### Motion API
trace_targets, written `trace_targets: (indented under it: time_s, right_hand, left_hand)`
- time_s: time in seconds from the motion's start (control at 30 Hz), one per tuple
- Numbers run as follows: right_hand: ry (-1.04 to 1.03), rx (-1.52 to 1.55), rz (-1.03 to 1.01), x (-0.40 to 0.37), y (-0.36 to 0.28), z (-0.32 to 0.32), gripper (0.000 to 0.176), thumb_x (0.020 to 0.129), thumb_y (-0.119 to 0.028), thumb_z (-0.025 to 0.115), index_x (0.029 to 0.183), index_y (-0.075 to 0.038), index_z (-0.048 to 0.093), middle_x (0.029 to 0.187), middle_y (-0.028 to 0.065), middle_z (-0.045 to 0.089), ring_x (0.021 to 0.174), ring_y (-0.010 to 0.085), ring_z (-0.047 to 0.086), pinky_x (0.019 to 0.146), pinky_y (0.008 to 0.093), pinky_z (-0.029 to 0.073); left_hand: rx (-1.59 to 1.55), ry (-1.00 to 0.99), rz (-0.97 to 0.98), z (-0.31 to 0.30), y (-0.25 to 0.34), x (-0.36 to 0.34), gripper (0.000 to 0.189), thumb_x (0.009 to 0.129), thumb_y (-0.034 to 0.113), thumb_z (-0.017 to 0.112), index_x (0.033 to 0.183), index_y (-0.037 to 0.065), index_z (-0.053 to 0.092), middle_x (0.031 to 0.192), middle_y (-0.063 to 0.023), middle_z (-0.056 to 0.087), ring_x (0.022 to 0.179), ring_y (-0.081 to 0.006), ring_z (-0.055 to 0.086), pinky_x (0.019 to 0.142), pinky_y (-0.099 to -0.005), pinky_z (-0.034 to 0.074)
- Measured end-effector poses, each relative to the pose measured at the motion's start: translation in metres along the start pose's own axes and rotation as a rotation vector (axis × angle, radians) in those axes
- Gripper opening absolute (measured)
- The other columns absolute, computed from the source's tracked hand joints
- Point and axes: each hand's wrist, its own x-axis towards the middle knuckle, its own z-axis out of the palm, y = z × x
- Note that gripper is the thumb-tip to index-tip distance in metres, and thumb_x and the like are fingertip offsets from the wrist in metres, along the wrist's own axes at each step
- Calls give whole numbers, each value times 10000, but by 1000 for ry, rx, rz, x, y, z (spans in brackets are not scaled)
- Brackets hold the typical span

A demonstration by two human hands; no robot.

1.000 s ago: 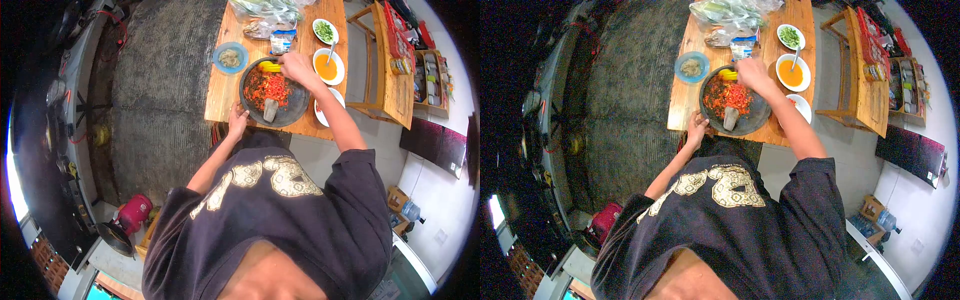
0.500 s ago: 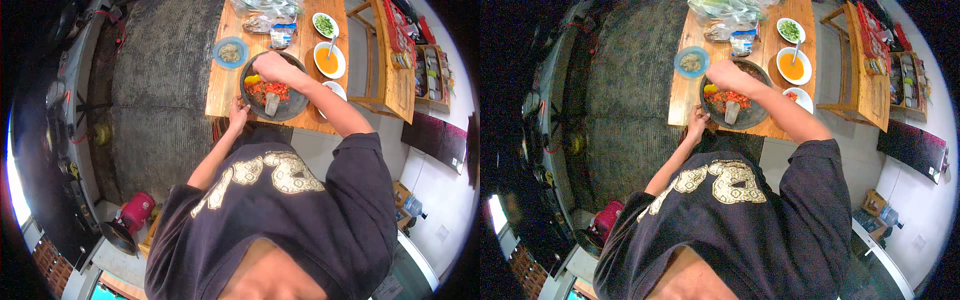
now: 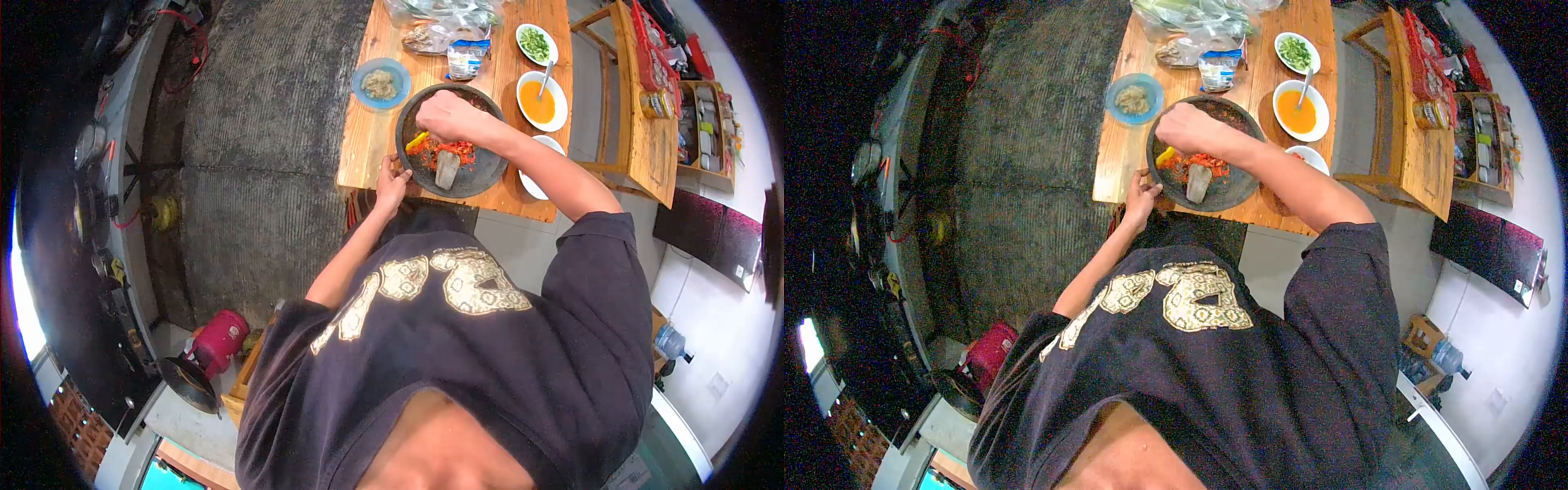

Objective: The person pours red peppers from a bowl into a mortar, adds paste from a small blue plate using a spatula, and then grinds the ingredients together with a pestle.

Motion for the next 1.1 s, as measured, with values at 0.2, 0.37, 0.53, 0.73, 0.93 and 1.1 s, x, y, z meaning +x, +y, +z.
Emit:
trace_targets:
  time_s: [0.2, 0.37, 0.53, 0.73, 0.93, 1.1]
  right_hand:
    - [81, -44, -1, 3, 7, -12, 29, 649, -67, 661, 664, -42, 662, 683, 136, 652, 664, 310, 655, 569, 388, 519]
    - [257, -103, -213, 4, -25, 11, 97, 627, -120, 642, 596, -29, 630, 617, 140, 626, 611, 270, 648, 529, 379, 490]
    - [112, -79, -113, -14, -12, 1, 70, 627, -97, 637, 615, -30, 652, 628, 145, 633, 604, 293, 649, 500, 382, 484]
    - [548, 66, -185, -8, 4, 10, 84, 678, -88, 606, 630, -39, 558, 625, 137, 581, 596, 313, 610, 523, 419, 486]
    - [209, -32, -20, -23, 0, 10, 78, 638, -105, 630, 606, -35, 642, 601, 152, 614, 603, 306, 644, 513, 397, 491]
    - [277, -34, 90, -33, -3, 20, 81, 640, -128, 652, 618, -50, 654, 634, 133, 636, 637, 284, 661, 550, 374, 513]
  left_hand:
    - [-96, 1, -34, 3, 9, -6, 394, 871, -27, 526, 1232, 53, 391, 950, -107, 626, 820, -159, 599, 682, -289, 475]
    - [280, 102, 192, -5, -9, 2, 257, 849, 37, 574, 1091, 40, 488, 833, -131, 638, 745, -207, 633, 618, -356, 490]
    - [845, 79, 490, 2, 34, -39, 167, 839, 179, 620, 863, 26, 557, 714, -180, 622, 649, -328, 627, 582, -428, 484]
    - [1165, -120, 636, 42, 42, -27, 420, 809, 438, 652, 846, 23, 604, 738, -183, 644, 683, -356, 643, 605, -447, 504]
    - [1281, -177, 584, 46, 35, -12, 540, 734, 538, 685, 797, 6, 618, 715, -183, 645, 680, -335, 651, 614, -437, 514]
    - [1323, -174, 545, 50, 32, -4, 586, 690, 593, 686, 732, 10, 641, 699, -178, 644, 679, -324, 652, 624, -440, 514]
